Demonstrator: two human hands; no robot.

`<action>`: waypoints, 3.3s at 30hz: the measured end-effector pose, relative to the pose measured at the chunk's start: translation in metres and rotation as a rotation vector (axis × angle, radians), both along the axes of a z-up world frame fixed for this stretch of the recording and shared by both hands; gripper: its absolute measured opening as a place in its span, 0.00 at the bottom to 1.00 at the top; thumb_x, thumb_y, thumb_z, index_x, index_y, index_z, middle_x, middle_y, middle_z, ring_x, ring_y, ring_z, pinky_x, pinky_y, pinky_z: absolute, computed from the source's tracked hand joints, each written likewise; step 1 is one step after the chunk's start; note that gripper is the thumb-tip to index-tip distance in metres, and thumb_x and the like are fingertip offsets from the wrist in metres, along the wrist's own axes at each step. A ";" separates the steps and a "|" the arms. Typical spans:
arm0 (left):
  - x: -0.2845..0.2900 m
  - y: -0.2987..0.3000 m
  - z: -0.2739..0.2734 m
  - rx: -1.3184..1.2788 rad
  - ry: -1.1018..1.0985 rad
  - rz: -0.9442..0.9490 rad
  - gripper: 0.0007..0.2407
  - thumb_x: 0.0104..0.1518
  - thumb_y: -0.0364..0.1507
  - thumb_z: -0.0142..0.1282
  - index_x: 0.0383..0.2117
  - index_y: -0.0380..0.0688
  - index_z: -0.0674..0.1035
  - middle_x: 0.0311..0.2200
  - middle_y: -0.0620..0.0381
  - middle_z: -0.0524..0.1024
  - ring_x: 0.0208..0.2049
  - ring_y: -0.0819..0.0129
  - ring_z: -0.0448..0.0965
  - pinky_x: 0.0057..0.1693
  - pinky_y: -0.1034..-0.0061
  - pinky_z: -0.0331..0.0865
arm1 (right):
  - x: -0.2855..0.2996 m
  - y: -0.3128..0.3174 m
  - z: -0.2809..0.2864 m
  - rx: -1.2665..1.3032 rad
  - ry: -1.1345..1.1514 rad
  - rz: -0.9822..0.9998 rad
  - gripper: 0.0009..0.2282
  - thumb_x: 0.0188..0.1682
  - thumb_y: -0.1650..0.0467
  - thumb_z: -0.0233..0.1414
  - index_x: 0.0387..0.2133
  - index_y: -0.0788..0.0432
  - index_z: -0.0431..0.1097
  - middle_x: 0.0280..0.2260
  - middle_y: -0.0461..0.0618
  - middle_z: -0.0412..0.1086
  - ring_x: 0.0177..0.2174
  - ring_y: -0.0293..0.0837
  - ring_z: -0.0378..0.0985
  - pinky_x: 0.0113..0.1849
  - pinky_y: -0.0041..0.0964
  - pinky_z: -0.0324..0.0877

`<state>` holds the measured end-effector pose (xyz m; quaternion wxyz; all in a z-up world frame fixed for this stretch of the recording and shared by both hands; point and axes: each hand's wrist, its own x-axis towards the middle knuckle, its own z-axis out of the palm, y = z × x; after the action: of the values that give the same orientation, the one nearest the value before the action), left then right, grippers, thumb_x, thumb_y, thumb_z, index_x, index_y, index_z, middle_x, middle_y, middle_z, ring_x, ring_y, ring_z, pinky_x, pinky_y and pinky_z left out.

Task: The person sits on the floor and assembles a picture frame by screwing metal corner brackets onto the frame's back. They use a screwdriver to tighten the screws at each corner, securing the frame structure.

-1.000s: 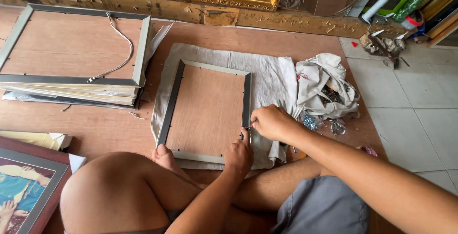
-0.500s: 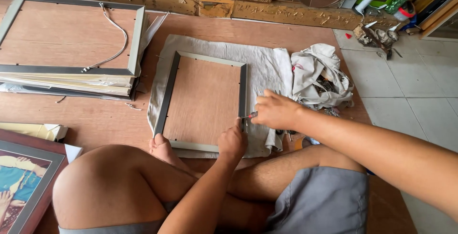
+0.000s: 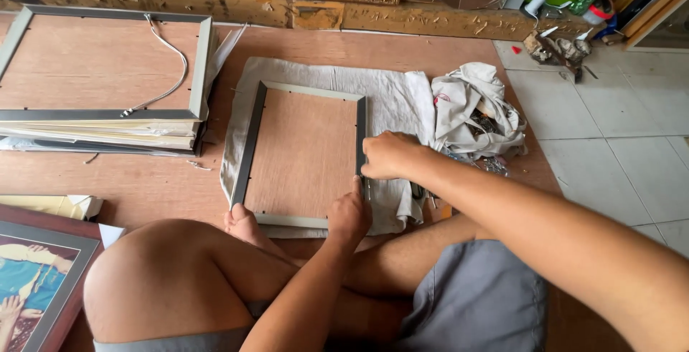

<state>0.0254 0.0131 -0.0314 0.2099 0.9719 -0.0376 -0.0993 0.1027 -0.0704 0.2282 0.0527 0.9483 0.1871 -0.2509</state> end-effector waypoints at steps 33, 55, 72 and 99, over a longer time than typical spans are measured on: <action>-0.010 0.002 0.031 -0.099 0.122 0.102 0.35 0.60 0.34 0.55 0.79 0.49 0.63 0.34 0.50 0.87 0.40 0.49 0.91 0.45 0.55 0.86 | 0.014 -0.054 -0.046 0.142 -0.516 0.970 0.17 0.52 0.74 0.51 0.34 0.29 0.80 0.21 0.45 0.76 0.23 0.51 0.84 0.32 0.47 0.80; -0.012 -0.005 0.021 -0.086 -0.003 0.191 0.12 0.56 0.37 0.58 0.40 0.47 0.87 0.25 0.54 0.84 0.32 0.53 0.91 0.38 0.59 0.85 | -0.002 -0.046 -0.072 0.175 -0.656 0.938 0.14 0.53 0.68 0.56 0.48 0.30 0.77 0.20 0.46 0.72 0.19 0.49 0.81 0.33 0.46 0.77; 0.019 0.034 0.043 -0.496 0.033 0.151 0.22 0.57 0.47 0.58 0.57 0.61 0.81 0.38 0.46 0.88 0.47 0.43 0.90 0.53 0.46 0.83 | -0.062 -0.111 -0.087 0.751 0.119 -0.983 0.22 0.59 0.52 0.52 0.60 0.48 0.77 0.28 0.51 0.83 0.20 0.40 0.72 0.17 0.29 0.53; 0.182 0.292 0.009 0.524 0.456 0.366 0.27 0.58 0.44 0.40 0.57 0.60 0.89 0.57 0.60 0.88 0.61 0.58 0.86 0.62 0.49 0.76 | 0.039 -0.052 -0.172 0.980 0.315 -1.096 0.15 0.48 0.71 0.55 0.48 0.57 0.83 0.46 0.67 0.82 0.36 0.63 0.92 0.36 0.54 0.89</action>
<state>0.2076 0.3046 -0.0226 -0.0284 0.9363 0.2107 -0.2797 0.1422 -0.1221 0.0567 -0.5353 0.7734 -0.2163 -0.2617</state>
